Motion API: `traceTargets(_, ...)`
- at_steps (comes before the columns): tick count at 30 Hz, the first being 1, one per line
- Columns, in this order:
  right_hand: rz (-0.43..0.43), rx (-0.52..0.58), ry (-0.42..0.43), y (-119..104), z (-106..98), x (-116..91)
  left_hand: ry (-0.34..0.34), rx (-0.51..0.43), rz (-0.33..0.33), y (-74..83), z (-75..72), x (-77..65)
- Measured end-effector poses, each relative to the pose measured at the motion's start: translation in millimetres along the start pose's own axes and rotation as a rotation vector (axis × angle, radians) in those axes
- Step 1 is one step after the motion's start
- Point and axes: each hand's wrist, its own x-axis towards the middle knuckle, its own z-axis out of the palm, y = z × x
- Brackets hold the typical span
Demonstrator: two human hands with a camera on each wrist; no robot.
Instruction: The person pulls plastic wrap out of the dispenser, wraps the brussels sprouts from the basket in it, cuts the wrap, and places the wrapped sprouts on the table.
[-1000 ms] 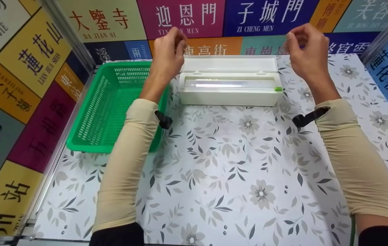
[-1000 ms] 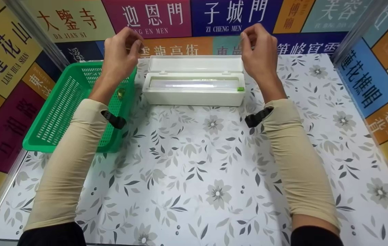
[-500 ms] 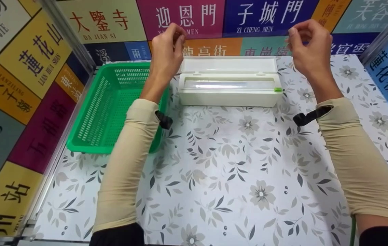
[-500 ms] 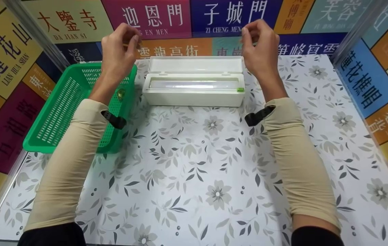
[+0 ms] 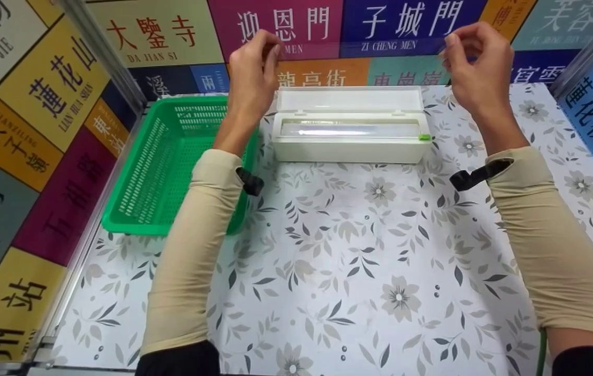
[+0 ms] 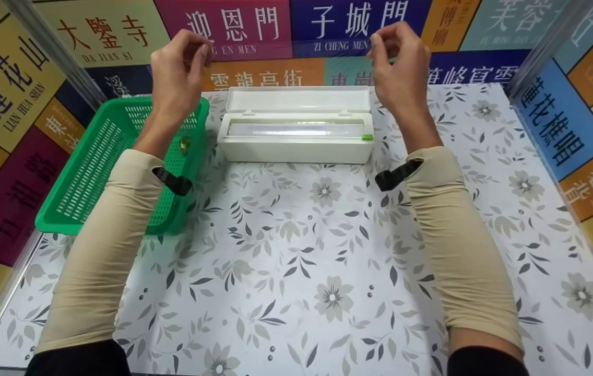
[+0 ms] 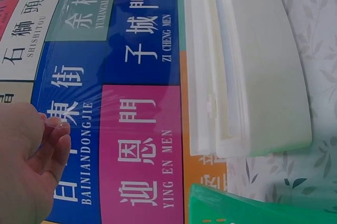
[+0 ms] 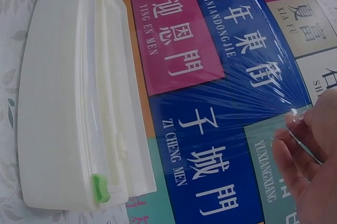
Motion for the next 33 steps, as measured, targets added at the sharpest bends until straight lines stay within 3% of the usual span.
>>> traceTargets(11, -0.051, 0.008, 0.029, -9, -3, 2, 0.033, -0.013, 0.018, 5.8, -5.9, 3.1)
traceTargets(18, -0.028, 0.028, 0.023, -19, -6, 2, 0.045, -0.049, 0.016, 11.6, -10.4, 5.2)
traceTargets(33, -0.117, 0.045, 0.069, -34, -12, 3, 0.102, -0.113, 0.049, 20.8, -19.9, 9.1)
